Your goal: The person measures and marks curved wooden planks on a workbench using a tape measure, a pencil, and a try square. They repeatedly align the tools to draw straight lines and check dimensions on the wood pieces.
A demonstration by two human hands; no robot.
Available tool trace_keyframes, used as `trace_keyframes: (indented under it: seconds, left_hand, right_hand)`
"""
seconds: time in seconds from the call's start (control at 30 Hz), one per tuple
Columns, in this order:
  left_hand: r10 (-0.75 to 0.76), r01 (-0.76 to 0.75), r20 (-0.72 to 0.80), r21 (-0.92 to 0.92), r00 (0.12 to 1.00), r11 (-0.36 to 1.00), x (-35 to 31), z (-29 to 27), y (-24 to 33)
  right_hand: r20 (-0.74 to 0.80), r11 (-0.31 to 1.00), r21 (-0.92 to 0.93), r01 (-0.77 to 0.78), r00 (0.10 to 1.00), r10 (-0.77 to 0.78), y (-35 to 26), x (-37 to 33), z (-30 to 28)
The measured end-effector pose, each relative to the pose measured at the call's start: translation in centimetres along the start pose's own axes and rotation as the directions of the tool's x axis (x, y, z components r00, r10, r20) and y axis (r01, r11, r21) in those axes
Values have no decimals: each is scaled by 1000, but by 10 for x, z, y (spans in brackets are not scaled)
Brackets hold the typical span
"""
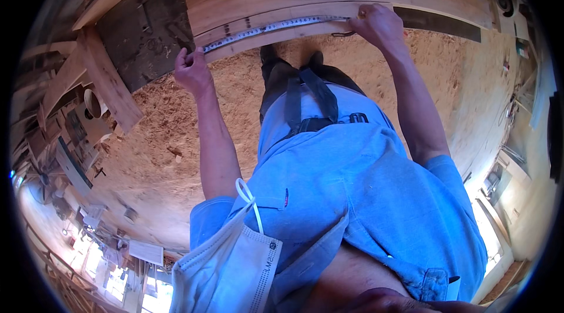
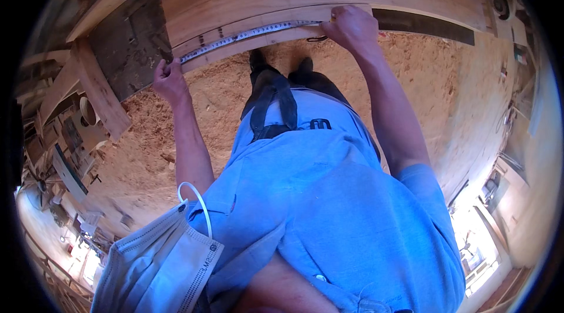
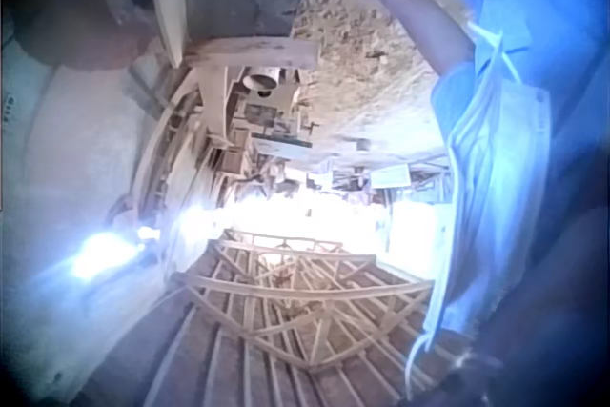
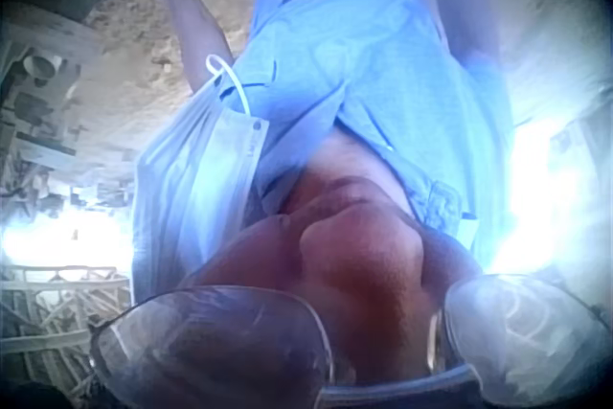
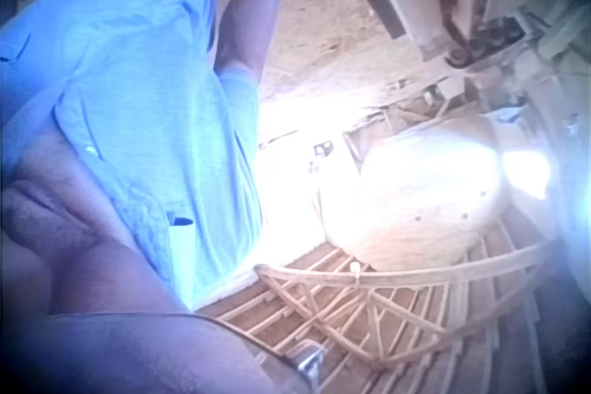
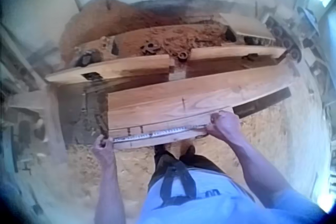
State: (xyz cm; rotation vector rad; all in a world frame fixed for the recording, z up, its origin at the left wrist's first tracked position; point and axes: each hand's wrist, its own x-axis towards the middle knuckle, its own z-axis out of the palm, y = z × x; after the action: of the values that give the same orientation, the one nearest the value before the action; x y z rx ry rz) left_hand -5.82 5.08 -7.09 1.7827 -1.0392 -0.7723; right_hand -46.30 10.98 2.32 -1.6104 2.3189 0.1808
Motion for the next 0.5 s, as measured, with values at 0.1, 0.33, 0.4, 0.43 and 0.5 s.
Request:
trace_keyframes:
  seconds: [0.1, 0.33, 0.4, 0.43, 0.5]
  left_hand:
    - [-26, 26, -7, -40, 1000, 999, -1, 1, 2]
    - [-34, 34, -11, -11, 999, 999, -1, 2, 6]
    - [-29, 29, -19, -7, 999, 1000, -2, 4, 6]
    - [-24, 24, -17, -3, 1000, 1000, -1, 4, 6]
    - [-17, 17, -12, 4, 1000, 1000, -1, 5, 6]
  right_hand:
    - [111, 1000, 17, -12, 994, 10, -1, 1, -11]
    - [169, 998, -53, 24, 986, -15, -6, 14, -19]
    - [188, 998, -66, 18, 982, -5, -7, 17, -20]
    - [195, 998, -67, 15, 981, -2, -7, 19, -19]
    - [207, 998, -68, 8, 978, 6, -6, 21, -20]
